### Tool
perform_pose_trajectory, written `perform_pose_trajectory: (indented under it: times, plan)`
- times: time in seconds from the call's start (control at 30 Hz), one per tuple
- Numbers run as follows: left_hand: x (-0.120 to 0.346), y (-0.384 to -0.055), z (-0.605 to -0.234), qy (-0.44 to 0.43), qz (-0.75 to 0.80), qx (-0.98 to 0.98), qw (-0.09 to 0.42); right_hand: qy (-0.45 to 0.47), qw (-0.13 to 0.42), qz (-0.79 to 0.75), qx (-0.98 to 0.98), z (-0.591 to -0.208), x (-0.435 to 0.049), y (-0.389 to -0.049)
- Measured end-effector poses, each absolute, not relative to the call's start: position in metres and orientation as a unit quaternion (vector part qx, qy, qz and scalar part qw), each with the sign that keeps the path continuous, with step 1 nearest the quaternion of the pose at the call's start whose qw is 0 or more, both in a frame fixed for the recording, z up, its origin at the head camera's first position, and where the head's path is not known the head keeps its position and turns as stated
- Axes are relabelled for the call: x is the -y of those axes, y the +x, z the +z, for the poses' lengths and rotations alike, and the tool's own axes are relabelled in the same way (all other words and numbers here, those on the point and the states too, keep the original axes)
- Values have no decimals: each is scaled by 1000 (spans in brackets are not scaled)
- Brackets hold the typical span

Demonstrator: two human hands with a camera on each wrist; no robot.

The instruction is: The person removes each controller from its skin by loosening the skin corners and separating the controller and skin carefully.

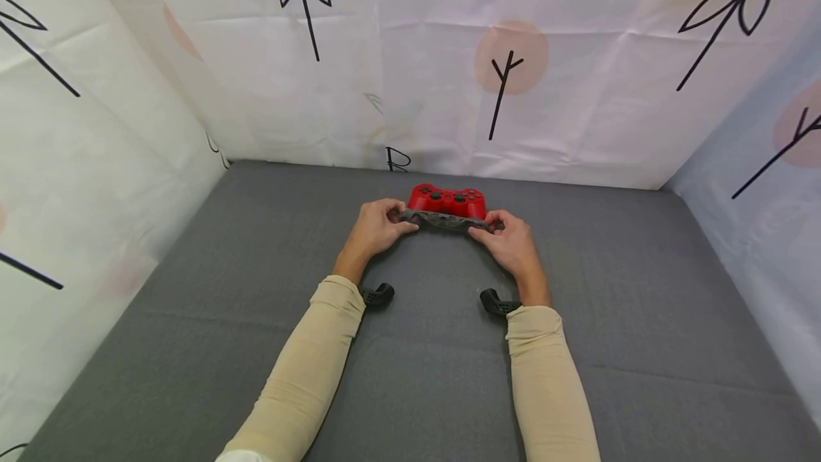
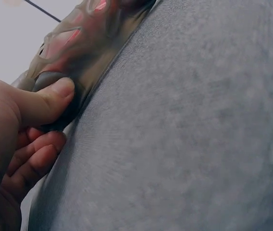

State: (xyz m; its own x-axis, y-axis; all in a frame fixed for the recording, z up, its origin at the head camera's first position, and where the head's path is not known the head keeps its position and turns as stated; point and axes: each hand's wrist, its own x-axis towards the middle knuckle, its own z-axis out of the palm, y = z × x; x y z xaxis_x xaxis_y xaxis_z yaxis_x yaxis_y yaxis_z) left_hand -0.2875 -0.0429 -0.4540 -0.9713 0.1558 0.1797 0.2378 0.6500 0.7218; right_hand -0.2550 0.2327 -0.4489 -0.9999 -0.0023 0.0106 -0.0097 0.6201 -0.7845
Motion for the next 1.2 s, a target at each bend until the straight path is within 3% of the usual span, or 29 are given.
perform_pose_trajectory:
  times: [0.33,0.93,1.2]
  plan:
    - [32,-287,-454,-98,-405,909,20,22,18,416,909,-447,-222,-259]
    - [35,-285,-445,-121,-429,894,-47,51,-44,446,893,-438,-223,-255]
    - [42,-284,-434,-136,-511,846,-68,74,-58,502,860,-428,-214,-252]
